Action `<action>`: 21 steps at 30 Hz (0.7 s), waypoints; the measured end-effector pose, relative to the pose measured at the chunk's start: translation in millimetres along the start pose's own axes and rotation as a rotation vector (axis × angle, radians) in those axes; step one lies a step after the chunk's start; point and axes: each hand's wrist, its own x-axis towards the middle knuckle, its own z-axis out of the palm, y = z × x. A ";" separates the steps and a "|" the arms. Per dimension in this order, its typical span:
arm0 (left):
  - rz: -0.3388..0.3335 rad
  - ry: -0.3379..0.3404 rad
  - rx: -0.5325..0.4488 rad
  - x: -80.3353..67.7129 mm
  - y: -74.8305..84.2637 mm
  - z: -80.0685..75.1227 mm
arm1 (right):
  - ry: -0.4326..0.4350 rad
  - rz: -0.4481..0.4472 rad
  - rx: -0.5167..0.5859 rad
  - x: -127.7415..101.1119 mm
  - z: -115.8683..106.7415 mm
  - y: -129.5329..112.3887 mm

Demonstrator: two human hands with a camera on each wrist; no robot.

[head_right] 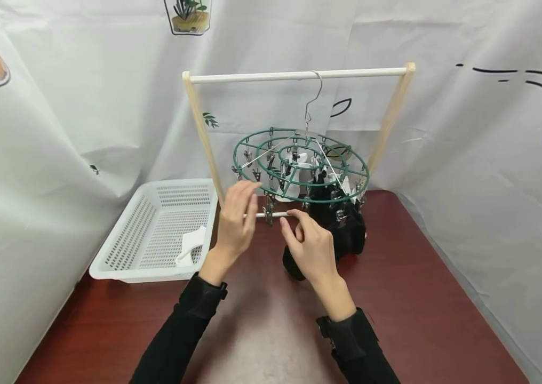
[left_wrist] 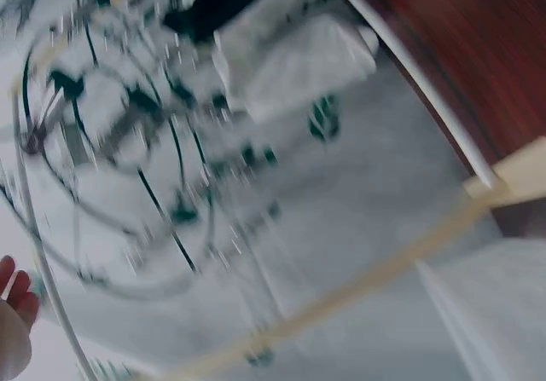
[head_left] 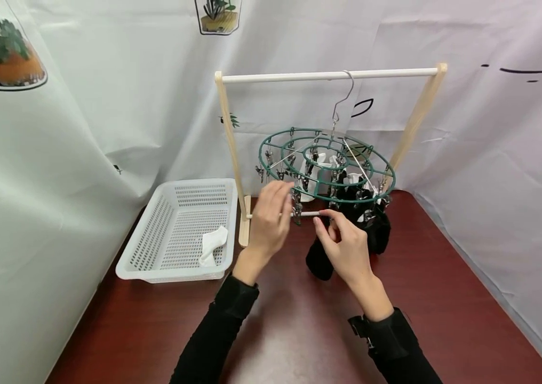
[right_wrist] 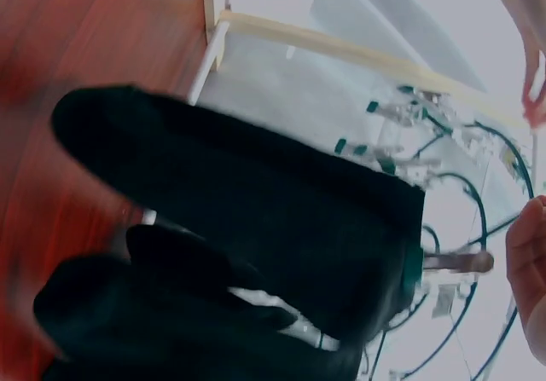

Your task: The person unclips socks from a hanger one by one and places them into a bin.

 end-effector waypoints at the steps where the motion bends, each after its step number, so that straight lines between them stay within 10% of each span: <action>1: 0.050 -0.012 0.011 2.4 3.6 6.3 | 0.008 -0.001 -0.001 -0.8 -4.1 1.3; 5: 0.144 -0.097 0.071 10.5 12.6 25.6 | 0.017 0.001 -0.006 -3.8 -18.3 6.2; 11: 0.092 -0.222 0.188 12.3 10.3 37.8 | 0.020 0.022 -0.013 -9.2 -28.2 11.0; 21: 0.030 -0.194 0.134 10.2 5.5 43.6 | -0.016 0.071 -0.035 -10.2 -37.5 18.1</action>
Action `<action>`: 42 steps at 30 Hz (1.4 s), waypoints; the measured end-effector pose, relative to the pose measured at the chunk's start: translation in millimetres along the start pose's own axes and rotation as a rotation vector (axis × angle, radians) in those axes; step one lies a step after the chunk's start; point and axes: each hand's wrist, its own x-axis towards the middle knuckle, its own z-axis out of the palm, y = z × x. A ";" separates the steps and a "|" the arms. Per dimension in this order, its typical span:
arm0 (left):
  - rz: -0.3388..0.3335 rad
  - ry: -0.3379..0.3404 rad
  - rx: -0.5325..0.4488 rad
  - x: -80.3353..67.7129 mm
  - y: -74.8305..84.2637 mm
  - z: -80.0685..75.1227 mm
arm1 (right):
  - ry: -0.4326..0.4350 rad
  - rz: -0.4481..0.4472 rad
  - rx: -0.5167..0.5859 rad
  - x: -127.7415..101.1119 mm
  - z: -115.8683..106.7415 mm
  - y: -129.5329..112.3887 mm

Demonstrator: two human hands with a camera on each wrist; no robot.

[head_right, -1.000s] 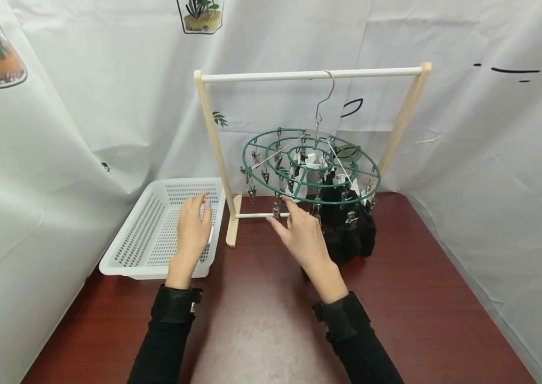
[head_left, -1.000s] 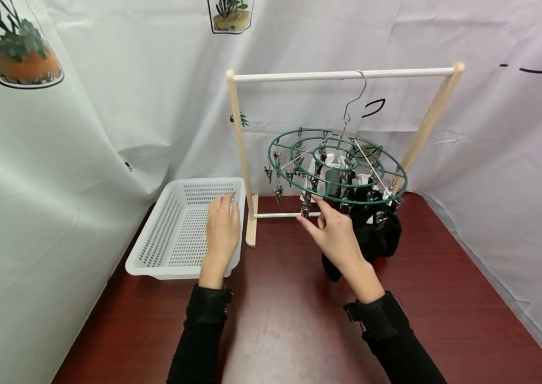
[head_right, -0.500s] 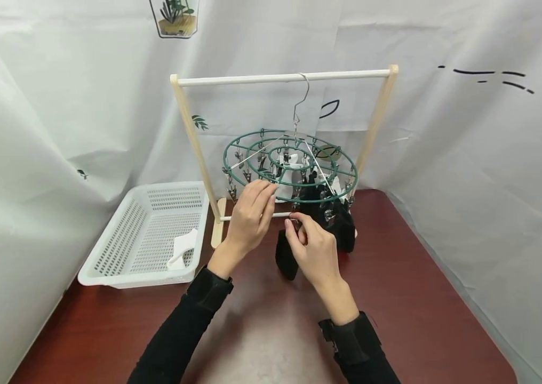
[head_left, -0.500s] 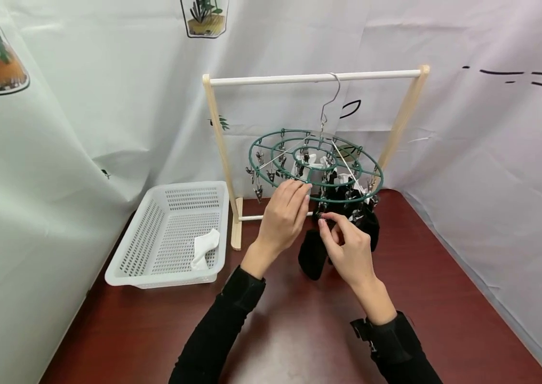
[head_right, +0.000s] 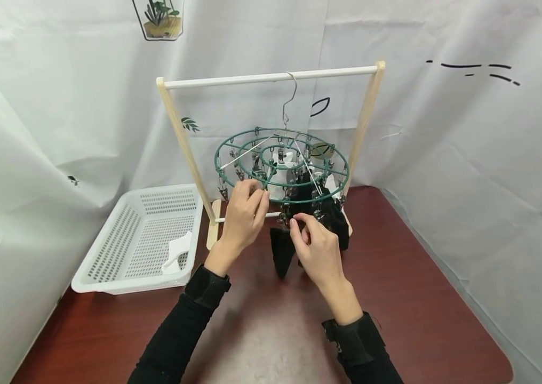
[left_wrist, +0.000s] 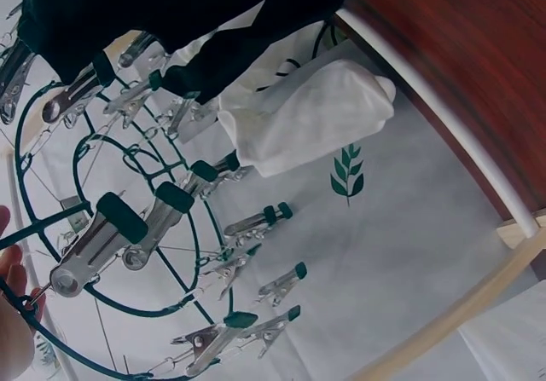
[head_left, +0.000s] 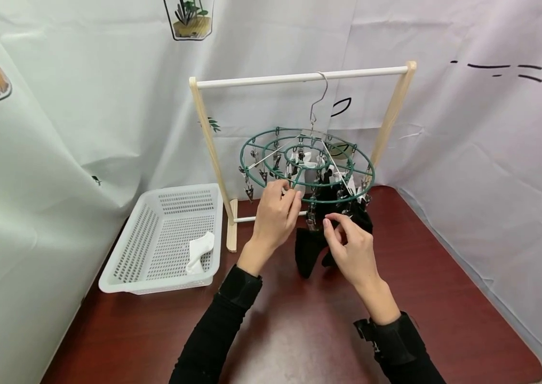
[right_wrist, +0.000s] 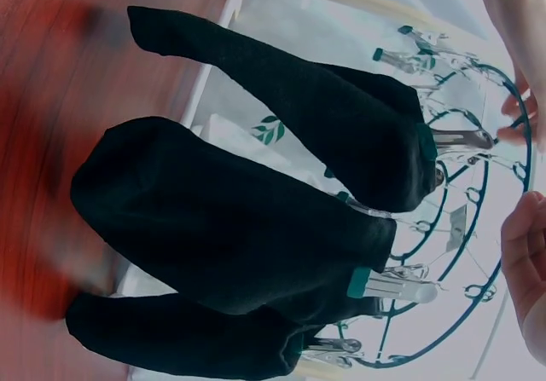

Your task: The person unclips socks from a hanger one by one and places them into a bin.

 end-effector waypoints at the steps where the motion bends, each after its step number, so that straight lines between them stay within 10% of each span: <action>1: -0.008 0.008 -0.014 0.5 -0.9 -0.4 | 0.004 0.000 0.000 0.4 0.3 -0.1; 22: -0.120 0.087 -0.158 -1.7 -25.6 -10.3 | -0.043 -0.084 0.130 -9.1 22.0 -12.4; 42: -0.099 0.107 -0.129 -5.6 -28.2 -8.1 | -0.289 0.141 -0.080 16.3 64.0 -18.0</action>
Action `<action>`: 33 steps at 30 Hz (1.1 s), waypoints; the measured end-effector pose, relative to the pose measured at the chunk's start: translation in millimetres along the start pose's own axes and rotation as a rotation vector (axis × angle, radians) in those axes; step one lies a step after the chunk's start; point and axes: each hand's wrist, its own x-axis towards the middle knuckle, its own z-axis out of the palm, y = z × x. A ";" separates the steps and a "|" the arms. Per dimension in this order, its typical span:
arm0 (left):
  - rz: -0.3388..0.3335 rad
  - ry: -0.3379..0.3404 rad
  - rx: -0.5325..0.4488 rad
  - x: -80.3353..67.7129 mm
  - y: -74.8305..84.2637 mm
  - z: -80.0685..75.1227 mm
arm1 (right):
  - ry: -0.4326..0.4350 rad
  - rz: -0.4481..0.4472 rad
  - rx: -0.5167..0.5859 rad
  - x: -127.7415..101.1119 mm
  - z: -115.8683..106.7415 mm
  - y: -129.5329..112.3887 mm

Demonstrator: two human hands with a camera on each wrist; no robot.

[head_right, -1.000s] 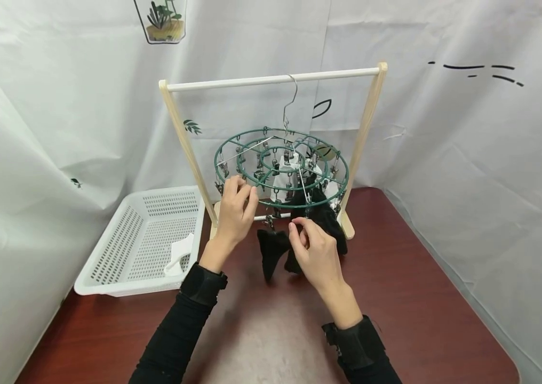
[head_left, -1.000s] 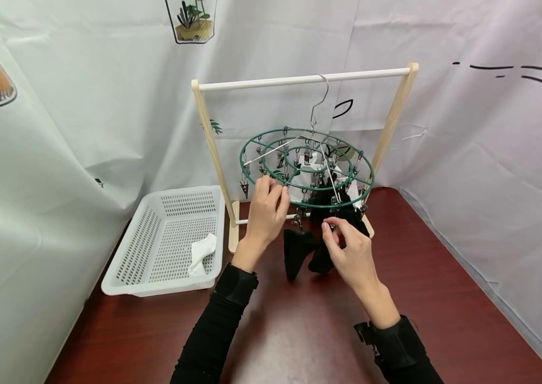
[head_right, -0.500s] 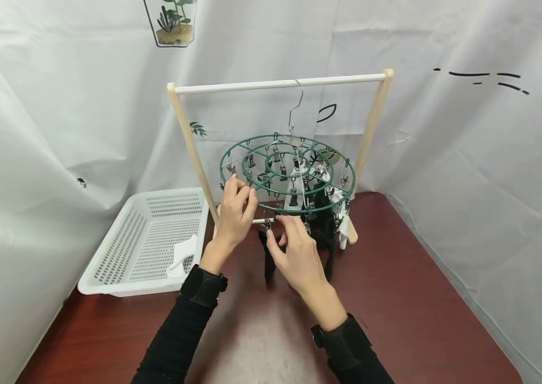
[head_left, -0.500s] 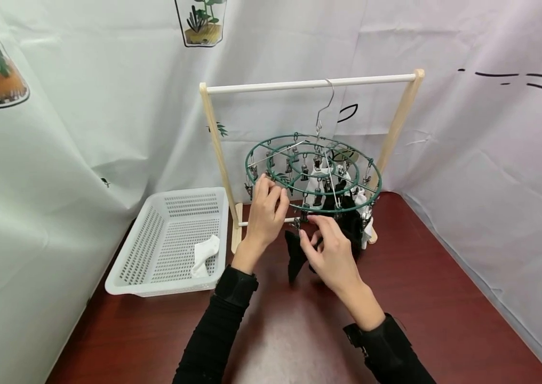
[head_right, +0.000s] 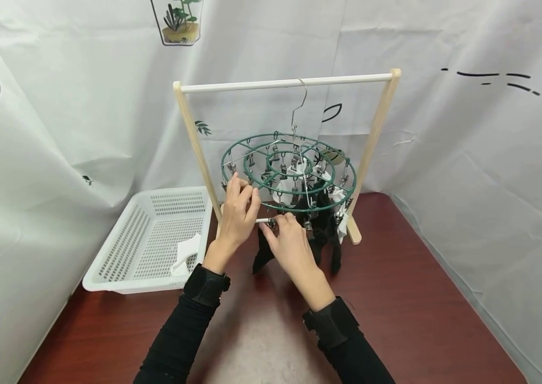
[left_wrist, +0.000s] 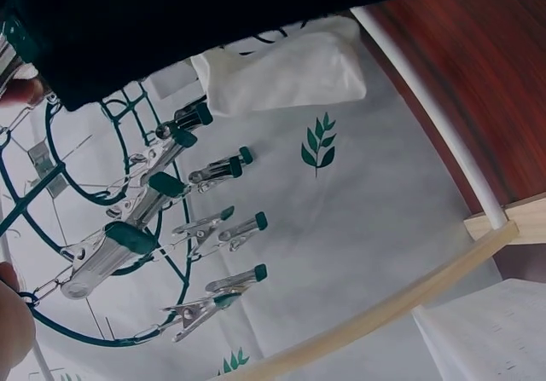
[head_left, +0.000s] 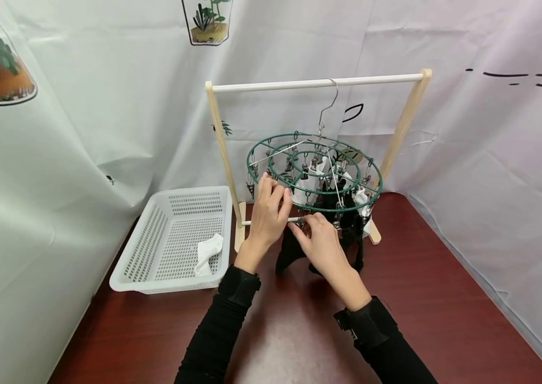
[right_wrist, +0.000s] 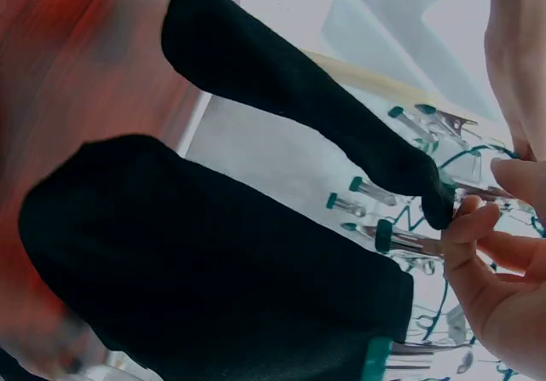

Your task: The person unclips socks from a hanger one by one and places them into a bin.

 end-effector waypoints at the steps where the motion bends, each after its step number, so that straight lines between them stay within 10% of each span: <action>1: 0.001 0.000 0.003 -0.1 0.3 0.0 | 0.008 -0.014 0.008 -0.2 0.5 1.5; 13: 0.034 -0.036 0.040 -8.2 0.0 -2.3 | 0.024 -0.085 0.039 -1.7 0.3 5.3; 19: 0.096 0.184 -0.031 -29.6 12.5 -2.7 | 0.008 -0.062 0.002 -2.4 0.3 8.1; 24: -0.045 0.328 -0.185 -63.2 24.3 0.3 | 0.009 -0.052 0.003 -1.9 -0.3 11.0; 28: -0.271 0.192 -0.313 -86.7 20.5 1.0 | 0.006 -0.045 0.018 -1.2 -1.5 12.2; 33: -0.520 -0.187 -0.396 -106.1 10.8 -3.1 | -0.026 -0.019 0.028 -1.4 -1.0 14.5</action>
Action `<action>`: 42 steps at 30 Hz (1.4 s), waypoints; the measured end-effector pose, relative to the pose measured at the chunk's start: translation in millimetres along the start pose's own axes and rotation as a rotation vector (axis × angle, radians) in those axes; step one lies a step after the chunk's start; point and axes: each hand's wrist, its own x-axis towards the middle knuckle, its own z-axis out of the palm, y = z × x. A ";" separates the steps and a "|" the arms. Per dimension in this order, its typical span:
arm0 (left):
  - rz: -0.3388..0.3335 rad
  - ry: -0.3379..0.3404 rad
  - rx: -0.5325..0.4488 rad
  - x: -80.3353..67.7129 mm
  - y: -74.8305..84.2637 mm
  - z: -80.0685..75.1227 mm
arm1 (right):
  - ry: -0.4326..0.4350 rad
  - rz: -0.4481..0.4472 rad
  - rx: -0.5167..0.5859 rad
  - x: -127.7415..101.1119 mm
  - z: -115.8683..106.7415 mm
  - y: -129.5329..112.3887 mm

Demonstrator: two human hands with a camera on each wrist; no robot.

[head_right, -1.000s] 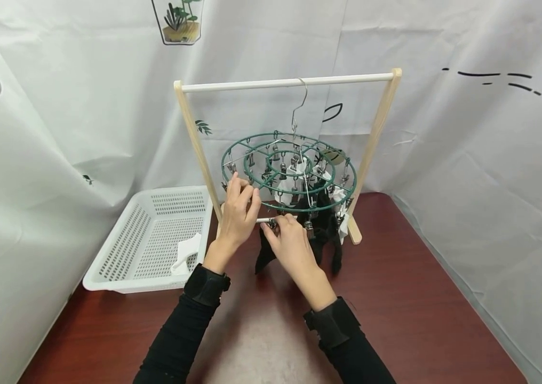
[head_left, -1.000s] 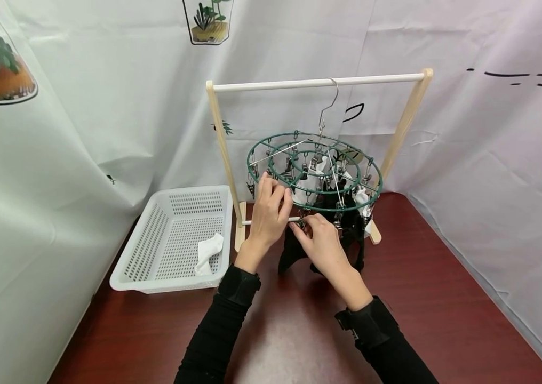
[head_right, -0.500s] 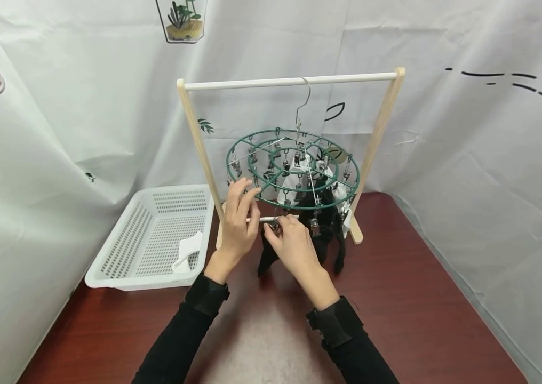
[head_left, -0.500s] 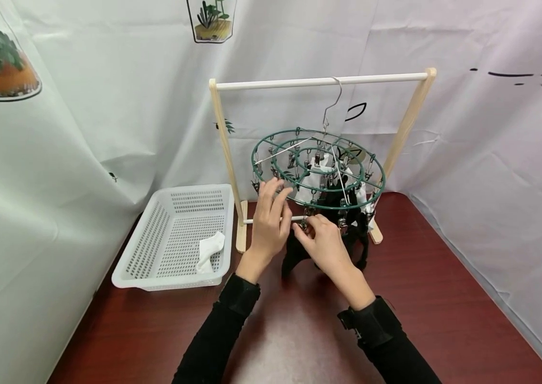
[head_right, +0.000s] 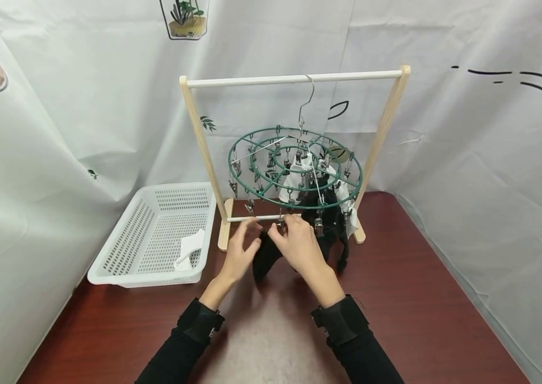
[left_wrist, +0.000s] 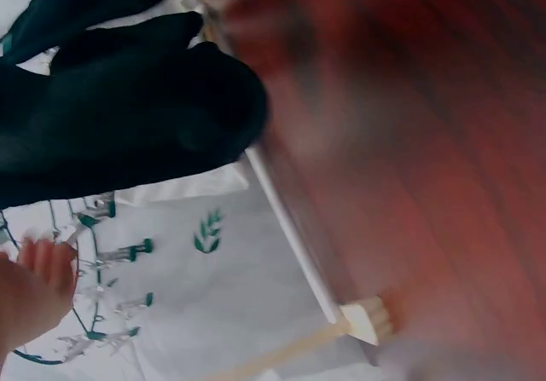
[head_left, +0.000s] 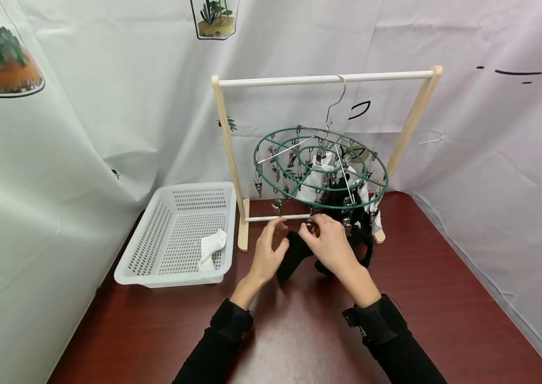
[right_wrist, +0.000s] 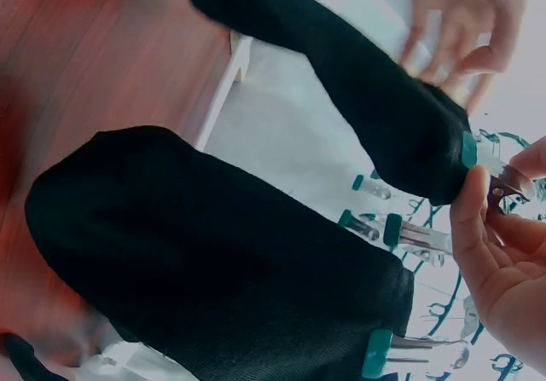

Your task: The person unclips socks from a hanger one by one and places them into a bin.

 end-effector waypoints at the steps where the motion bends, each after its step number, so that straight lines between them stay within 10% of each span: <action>1: -0.039 -0.065 0.011 -2.6 -2.1 -0.8 | -0.007 0.006 0.002 -0.3 0.1 0.4; 5: -0.146 -0.222 0.025 -12.4 -8.0 -2.1 | -0.030 0.017 0.015 -1.2 0.8 2.6; 12: -0.259 -0.254 -0.076 -19.5 -12.4 0.6 | -0.048 0.024 0.030 -1.4 -1.0 7.3; 42: -0.122 -0.262 -0.032 -22.2 -19.6 -3.0 | 0.159 -0.265 0.066 2.2 10.9 27.6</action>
